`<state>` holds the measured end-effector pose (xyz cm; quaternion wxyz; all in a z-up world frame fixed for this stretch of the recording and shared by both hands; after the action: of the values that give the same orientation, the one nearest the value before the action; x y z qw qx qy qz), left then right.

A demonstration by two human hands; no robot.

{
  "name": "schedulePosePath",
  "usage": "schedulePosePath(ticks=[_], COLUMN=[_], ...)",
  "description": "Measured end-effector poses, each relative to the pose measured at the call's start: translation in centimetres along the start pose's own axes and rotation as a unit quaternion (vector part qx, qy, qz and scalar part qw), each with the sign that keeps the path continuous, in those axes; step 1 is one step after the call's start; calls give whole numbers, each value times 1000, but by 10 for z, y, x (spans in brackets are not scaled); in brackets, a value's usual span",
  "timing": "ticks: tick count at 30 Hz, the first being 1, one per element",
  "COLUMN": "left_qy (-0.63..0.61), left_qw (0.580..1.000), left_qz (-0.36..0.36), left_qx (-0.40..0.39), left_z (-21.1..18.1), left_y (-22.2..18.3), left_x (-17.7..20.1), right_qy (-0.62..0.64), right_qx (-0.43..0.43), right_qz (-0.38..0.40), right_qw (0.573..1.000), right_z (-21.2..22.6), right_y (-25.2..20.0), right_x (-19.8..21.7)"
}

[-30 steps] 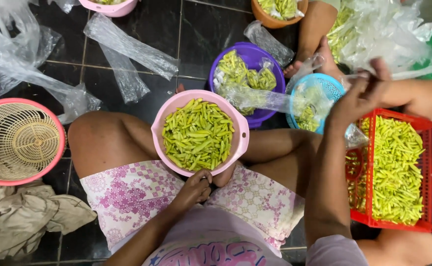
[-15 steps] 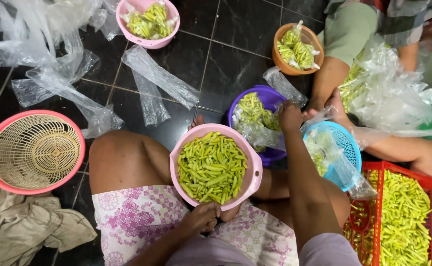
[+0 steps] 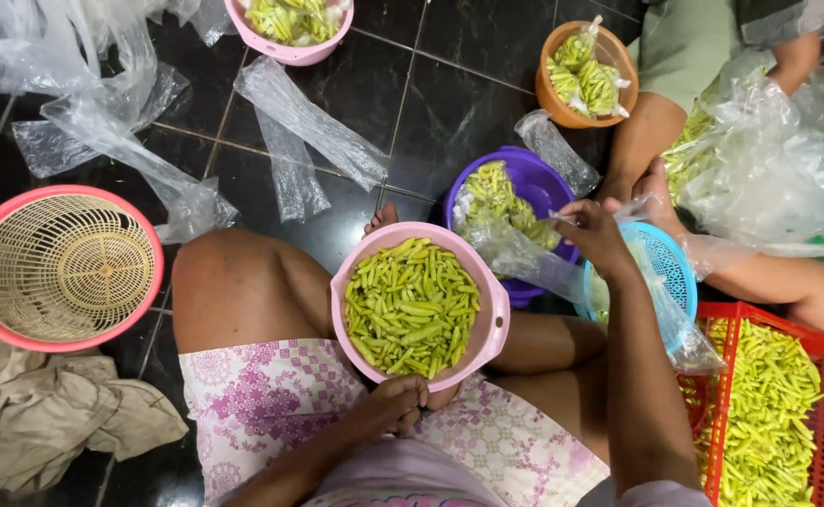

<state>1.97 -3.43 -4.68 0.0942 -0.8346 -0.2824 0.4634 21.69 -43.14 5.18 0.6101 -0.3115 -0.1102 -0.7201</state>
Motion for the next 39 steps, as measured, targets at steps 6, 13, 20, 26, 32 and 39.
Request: schedulePosePath(ticks=[6,13,20,26,32,39], left_qy=[15,57,137,97,3,31], left_qw=[1000,997,989,987,990,986], left_qz=[-3,-14,-1,-13,21,85], left_qx=[-14,-41,-45,-125,-139,-140], left_z=[1,-15,-32,-25,0,-56], left_y=[3,-20,-41,-42,-13,-31], left_x=[-1,-28,-58,-51,-29,-75], right_qy=[205,231,81,87,139,160], right_qx=[-11,43,-22,131,188,129], right_qz=[-4,204,229,127,35,-108], right_qw=[979,950,970,979,972,973], right_z=[73,93,94,122,133,126], right_y=[-111,-211,-264,-269,-260,-234], right_x=[37,-12,-124,-158,-156,-136])
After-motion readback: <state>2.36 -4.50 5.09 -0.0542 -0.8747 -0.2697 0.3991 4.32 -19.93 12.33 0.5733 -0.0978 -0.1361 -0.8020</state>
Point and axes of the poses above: each hand's wrist, its own y-axis towards the middle knuckle, its own x-axis out of the back of the hand, z = x × y, the point moved 4 cm from there along y, towards the middle knuckle, and after that the axes turned 2 degrees about -z, right-handed, at the moved point
